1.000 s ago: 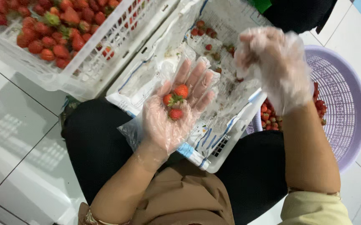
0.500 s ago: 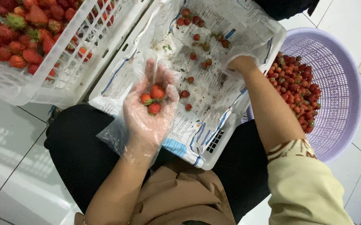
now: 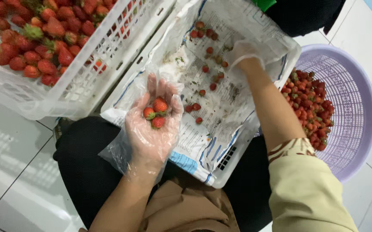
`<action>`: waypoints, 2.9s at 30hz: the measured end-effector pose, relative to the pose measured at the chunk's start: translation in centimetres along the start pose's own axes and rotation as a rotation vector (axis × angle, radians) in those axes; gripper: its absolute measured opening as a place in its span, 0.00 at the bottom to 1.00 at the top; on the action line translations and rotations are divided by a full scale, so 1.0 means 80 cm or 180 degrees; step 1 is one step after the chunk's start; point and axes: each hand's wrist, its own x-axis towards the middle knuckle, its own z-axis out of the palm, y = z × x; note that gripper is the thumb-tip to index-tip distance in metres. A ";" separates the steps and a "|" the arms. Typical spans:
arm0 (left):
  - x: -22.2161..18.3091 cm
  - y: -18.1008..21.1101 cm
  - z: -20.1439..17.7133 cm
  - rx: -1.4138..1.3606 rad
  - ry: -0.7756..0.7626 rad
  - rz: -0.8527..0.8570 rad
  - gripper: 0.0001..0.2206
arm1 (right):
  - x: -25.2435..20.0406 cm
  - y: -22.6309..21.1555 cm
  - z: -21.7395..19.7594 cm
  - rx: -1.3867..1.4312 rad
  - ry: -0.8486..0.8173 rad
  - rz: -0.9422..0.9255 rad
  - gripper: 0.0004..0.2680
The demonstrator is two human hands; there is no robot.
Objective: The person sits on the floor and removes the green caps from strawberries by hand, placing the prepared fruit into a purple basket. The person handles strawberries one at a time from a white crate lined with newspaper.
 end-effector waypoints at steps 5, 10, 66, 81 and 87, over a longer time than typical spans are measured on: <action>0.003 0.007 0.000 0.0046 0.0196 0.0134 0.15 | 0.010 -0.021 0.023 0.0063 0.0012 0.0180 0.09; 0.003 0.006 -0.005 0.0069 0.0214 0.0167 0.15 | 0.011 -0.015 0.045 0.0170 0.0459 0.0175 0.08; 0.018 0.010 -0.015 0.0218 0.0256 0.0337 0.14 | -0.090 -0.119 -0.090 -0.0081 -0.0504 -0.0902 0.13; 0.016 0.010 -0.013 0.0166 0.0208 0.0295 0.14 | -0.047 -0.034 -0.038 0.2477 -0.0207 0.0650 0.13; 0.016 0.009 -0.013 0.0174 0.0429 0.0388 0.15 | -0.026 -0.055 -0.006 0.0047 -0.0841 -0.0286 0.13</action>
